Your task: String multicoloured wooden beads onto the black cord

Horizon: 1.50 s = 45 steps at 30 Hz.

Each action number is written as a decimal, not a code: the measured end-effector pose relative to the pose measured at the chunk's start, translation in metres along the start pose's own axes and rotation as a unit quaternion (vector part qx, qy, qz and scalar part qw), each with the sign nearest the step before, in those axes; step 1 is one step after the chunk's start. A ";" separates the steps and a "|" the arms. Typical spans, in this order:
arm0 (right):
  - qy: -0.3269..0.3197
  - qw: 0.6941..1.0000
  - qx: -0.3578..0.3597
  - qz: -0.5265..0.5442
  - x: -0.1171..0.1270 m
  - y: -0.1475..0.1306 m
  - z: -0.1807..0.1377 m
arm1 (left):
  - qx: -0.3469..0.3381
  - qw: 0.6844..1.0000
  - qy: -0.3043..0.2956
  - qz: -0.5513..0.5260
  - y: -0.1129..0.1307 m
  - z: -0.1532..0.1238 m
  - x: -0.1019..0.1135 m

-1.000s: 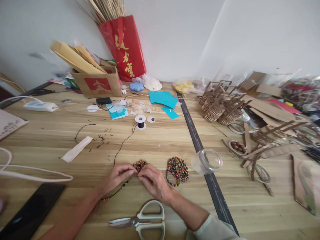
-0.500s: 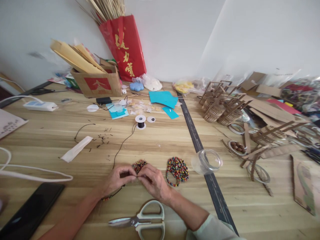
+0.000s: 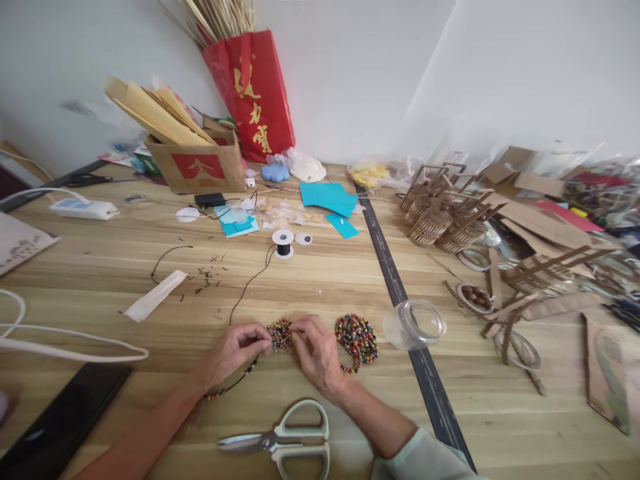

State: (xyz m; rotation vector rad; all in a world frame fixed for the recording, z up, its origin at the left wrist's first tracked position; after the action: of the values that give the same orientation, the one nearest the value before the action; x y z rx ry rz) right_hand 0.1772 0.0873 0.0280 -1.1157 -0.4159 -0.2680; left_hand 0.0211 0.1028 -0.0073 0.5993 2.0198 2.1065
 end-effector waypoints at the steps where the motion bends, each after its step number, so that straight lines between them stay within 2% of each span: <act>1: 0.007 1.000 -0.001 -0.014 0.001 0.001 0.001 | 0.002 1.000 0.004 -0.013 -0.001 0.000 0.000; 7: -0.010 0.998 0.019 -0.057 -0.002 -0.001 0.002 | 0.014 0.998 0.025 -0.058 -0.005 0.000 0.002; 16: -0.130 0.979 0.112 -0.107 -0.026 -0.014 -0.007 | 0.006 0.999 0.036 -0.041 -0.003 0.001 0.004; 19: -0.148 0.972 0.124 -0.131 -0.031 -0.013 -0.009 | 0.007 0.999 0.035 -0.039 0.000 0.001 0.004; 45: -0.153 0.961 0.157 -0.166 -0.038 -0.020 -0.007 | 0.007 0.997 0.053 -0.056 -0.005 0.001 0.006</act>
State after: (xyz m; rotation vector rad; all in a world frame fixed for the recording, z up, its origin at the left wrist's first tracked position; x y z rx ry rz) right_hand 0.1366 0.0724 0.0246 -0.7711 -0.8943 -0.3114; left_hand 0.0157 0.1063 -0.0110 0.3732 2.0716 2.1024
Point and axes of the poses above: each hand's wrist, its own z-axis towards the middle knuckle, its own x-axis out of the back of the hand, y = z × x, the point moved 8 cm from there along z, towards the middle knuckle, and after that the axes turned 8 degrees about -x, right-handed, at the moved point
